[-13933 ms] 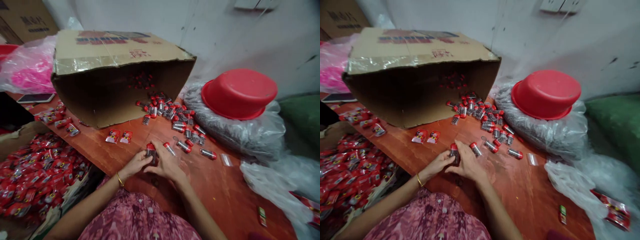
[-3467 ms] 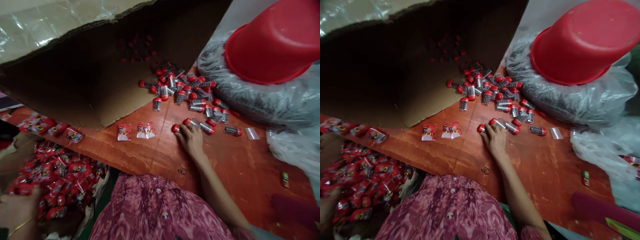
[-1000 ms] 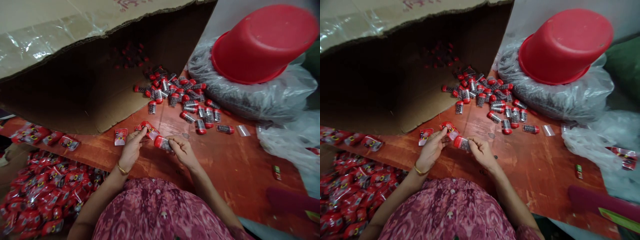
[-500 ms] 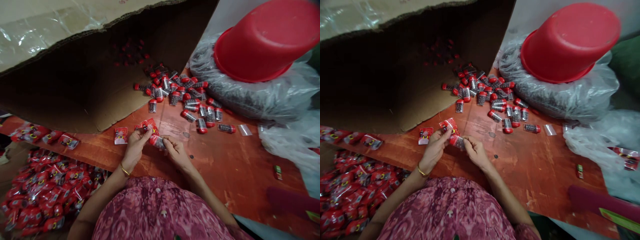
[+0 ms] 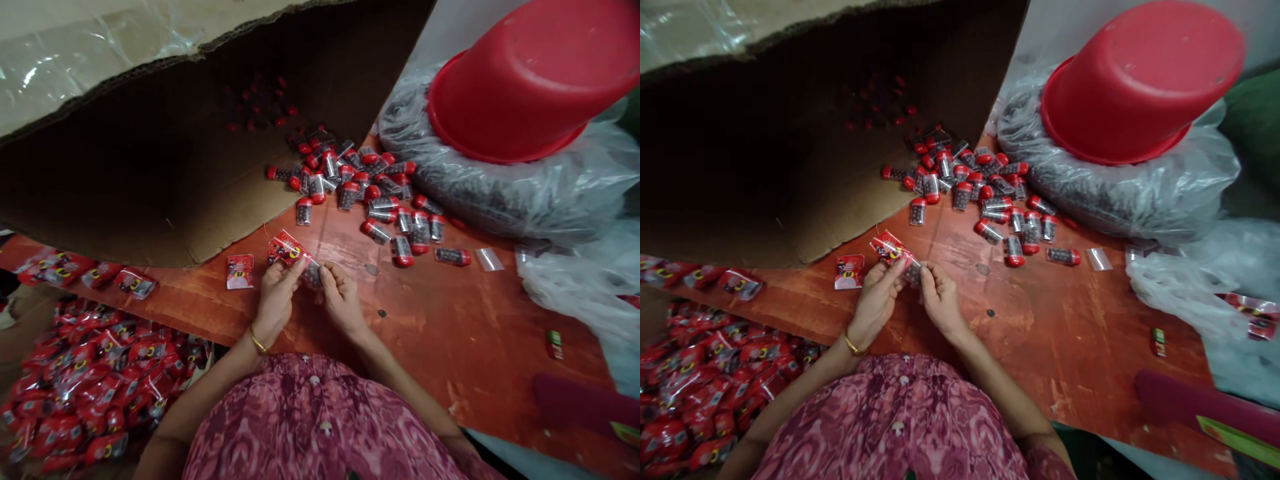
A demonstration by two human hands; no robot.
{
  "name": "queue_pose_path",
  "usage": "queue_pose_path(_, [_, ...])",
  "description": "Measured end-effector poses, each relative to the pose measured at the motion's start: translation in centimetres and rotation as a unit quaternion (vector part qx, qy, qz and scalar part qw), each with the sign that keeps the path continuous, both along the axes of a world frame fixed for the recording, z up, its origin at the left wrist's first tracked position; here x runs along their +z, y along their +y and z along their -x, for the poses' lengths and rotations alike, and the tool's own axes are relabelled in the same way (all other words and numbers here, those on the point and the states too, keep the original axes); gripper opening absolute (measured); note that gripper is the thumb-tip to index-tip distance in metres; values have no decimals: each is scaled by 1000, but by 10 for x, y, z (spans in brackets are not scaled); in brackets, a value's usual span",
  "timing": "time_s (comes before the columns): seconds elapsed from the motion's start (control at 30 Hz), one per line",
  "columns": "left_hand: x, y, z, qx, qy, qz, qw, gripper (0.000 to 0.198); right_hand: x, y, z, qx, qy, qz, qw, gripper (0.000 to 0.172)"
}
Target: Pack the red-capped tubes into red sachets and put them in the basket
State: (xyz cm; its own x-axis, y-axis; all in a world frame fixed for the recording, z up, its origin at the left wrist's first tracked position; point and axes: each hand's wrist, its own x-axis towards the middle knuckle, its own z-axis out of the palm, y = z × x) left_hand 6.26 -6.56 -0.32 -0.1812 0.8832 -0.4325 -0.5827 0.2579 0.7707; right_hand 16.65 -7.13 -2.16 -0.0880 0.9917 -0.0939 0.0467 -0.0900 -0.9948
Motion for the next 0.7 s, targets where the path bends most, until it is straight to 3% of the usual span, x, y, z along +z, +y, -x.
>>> queue_pose_path(0.1, [2, 1, 1, 5, -4, -13, 1000, 28, 1, -1, 7, -36, -4, -24, 999, 31])
queue_pose_path(0.23, [5, 5, 9, -3, -22, -14, 1000, 31, 1, -1, 13, 9, 13, -35, 999, 30])
queue_pose_path(0.43, [-3, 6, 20, -64, 42, -29, 997, 33, -3, 0, 16, 33, 162, 59, 985, 30])
queue_pose_path(0.57, [-11, 0, 10, -133, 68, -40, 988, 39, -6, -4, 23, -25, 223, 58, 973, 29])
queue_pose_path(0.7, [-13, -4, -3, -80, 74, -42, 993, 42, -6, -6, 25, -73, 184, 21, 980, 26])
